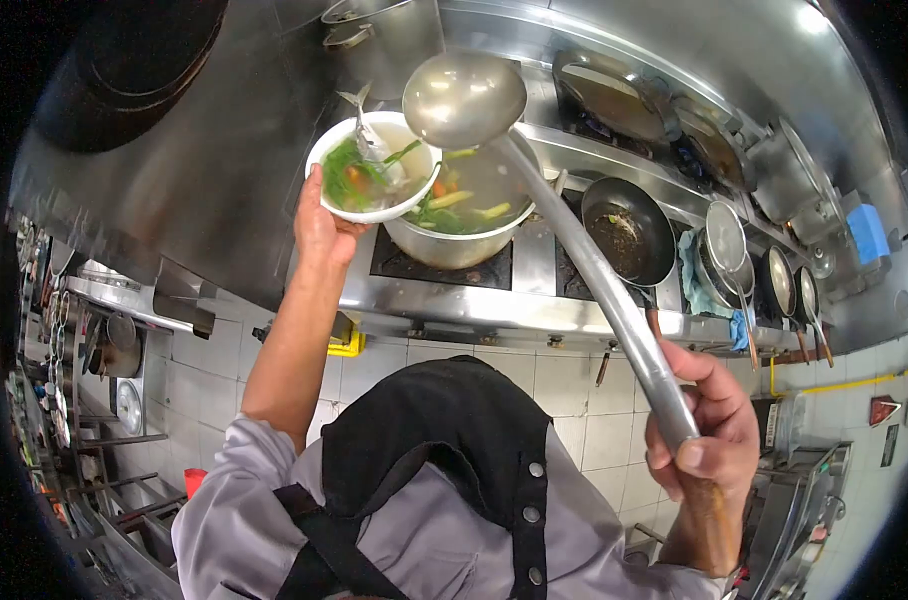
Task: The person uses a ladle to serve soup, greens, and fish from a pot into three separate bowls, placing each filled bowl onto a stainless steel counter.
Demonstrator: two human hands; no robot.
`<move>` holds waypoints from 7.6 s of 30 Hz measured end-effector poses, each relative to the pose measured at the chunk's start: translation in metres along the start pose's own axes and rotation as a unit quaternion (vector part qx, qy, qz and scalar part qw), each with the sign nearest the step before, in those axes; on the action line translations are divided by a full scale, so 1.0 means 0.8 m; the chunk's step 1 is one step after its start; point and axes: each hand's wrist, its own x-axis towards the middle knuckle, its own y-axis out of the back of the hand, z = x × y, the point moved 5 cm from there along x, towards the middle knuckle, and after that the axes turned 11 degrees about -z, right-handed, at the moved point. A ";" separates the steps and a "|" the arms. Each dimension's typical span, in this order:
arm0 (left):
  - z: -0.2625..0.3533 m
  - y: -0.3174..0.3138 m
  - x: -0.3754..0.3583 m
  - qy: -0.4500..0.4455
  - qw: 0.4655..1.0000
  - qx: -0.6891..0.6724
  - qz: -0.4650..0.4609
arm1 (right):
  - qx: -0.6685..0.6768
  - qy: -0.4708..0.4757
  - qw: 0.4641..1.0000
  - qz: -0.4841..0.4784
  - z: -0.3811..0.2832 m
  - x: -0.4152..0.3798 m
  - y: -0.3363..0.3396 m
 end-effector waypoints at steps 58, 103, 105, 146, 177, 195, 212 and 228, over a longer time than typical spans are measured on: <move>0.218 0.558 -1.070 -0.639 0.532 -0.087 0.549 | -0.305 -0.119 0.685 -0.650 0.595 -0.021 -0.384; -0.275 0.117 -1.129 -0.670 -0.163 -0.100 0.718 | -0.221 -0.237 0.363 -0.874 0.866 -0.203 -0.845; -0.323 0.109 -1.135 -0.660 -0.194 -0.117 0.717 | -0.220 -0.239 0.370 -0.870 0.863 -0.208 -0.829; -0.448 0.125 -1.354 -0.199 -0.279 -0.250 0.905 | -0.274 -0.217 0.470 -0.811 0.823 -0.142 -0.758; -0.091 0.368 -1.273 -0.430 0.081 -0.057 0.898 | -0.280 -0.309 0.438 -0.796 0.844 -0.128 -0.729; -0.172 0.338 -1.305 -0.476 0.016 -0.186 0.859 | -0.275 -0.315 0.391 -0.820 0.957 -0.117 -0.816; -0.263 0.270 -1.439 0.072 0.055 -0.119 0.989 | -0.239 -0.323 0.499 -0.768 0.915 -0.084 -0.732; -0.120 0.320 -1.325 -0.433 0.167 -0.121 0.878 | -0.303 -0.351 0.489 -0.739 0.926 -0.071 -0.718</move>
